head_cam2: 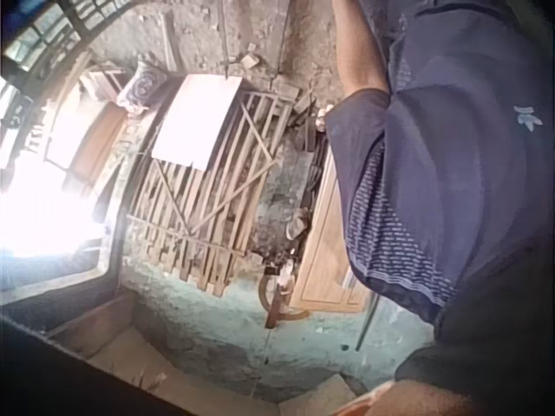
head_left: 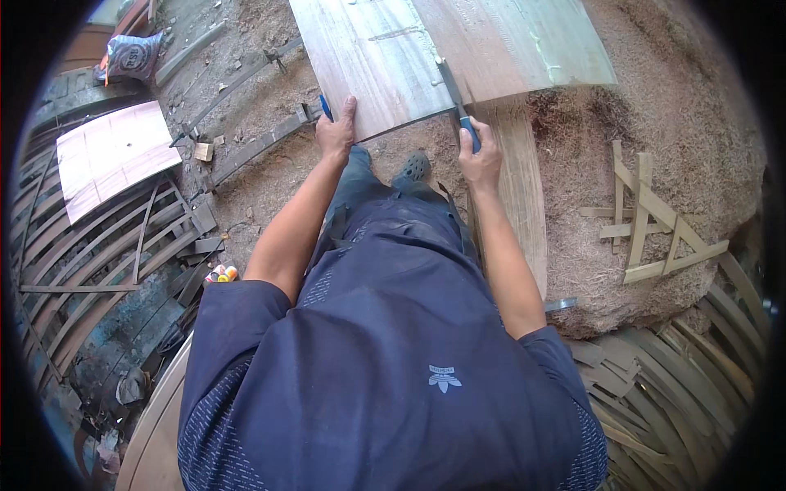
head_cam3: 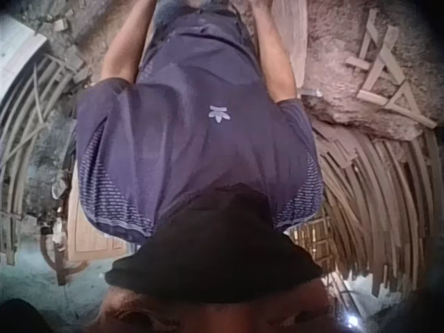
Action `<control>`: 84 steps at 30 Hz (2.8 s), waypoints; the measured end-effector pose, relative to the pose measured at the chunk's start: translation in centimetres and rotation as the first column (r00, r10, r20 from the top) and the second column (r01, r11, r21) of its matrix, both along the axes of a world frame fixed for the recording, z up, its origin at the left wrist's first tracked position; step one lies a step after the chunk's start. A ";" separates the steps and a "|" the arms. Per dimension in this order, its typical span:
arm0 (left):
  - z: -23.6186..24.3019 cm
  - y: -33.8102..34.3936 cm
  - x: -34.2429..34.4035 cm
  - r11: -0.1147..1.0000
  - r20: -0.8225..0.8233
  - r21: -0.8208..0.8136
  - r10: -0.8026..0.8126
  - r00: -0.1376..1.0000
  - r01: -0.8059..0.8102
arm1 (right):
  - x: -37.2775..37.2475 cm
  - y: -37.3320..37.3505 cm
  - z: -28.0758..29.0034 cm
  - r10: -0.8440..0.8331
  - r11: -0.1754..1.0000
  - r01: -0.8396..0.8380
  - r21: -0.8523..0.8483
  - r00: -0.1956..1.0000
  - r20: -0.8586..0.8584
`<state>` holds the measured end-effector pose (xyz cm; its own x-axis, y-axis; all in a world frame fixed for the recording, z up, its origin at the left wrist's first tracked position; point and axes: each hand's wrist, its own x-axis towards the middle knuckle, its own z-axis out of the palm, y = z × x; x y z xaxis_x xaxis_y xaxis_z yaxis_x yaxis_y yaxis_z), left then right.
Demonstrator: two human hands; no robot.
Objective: Measure and cut a wooden panel using a circular saw and hand tools.
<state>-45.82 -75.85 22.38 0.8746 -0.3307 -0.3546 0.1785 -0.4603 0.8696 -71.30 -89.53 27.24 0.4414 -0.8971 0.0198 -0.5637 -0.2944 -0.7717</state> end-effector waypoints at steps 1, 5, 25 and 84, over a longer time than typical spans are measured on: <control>-0.2 0.1 0.1 1.000 0.005 -0.003 0.004 1.000 -0.004 | 0.1 -0.3 -0.2 -0.005 1.000 0.006 -0.002 1.000 0.010; -0.7 -0.2 0.3 1.000 0.077 -0.008 -0.001 0.997 0.002 | 0.0 -0.4 -0.2 0.021 0.998 -0.024 0.059 0.998 0.053; -1.9 0.4 0.3 0.996 0.014 -0.079 0.045 0.999 -0.044 | 3.5 -1.1 -0.9 0.019 0.994 -0.018 -0.104 1.000 0.005; 6.5 -7.4 1.6 0.934 0.563 0.131 -0.345 0.751 0.332 | -7.6 2.0 5.7 -0.465 0.843 0.356 0.404 0.859 0.215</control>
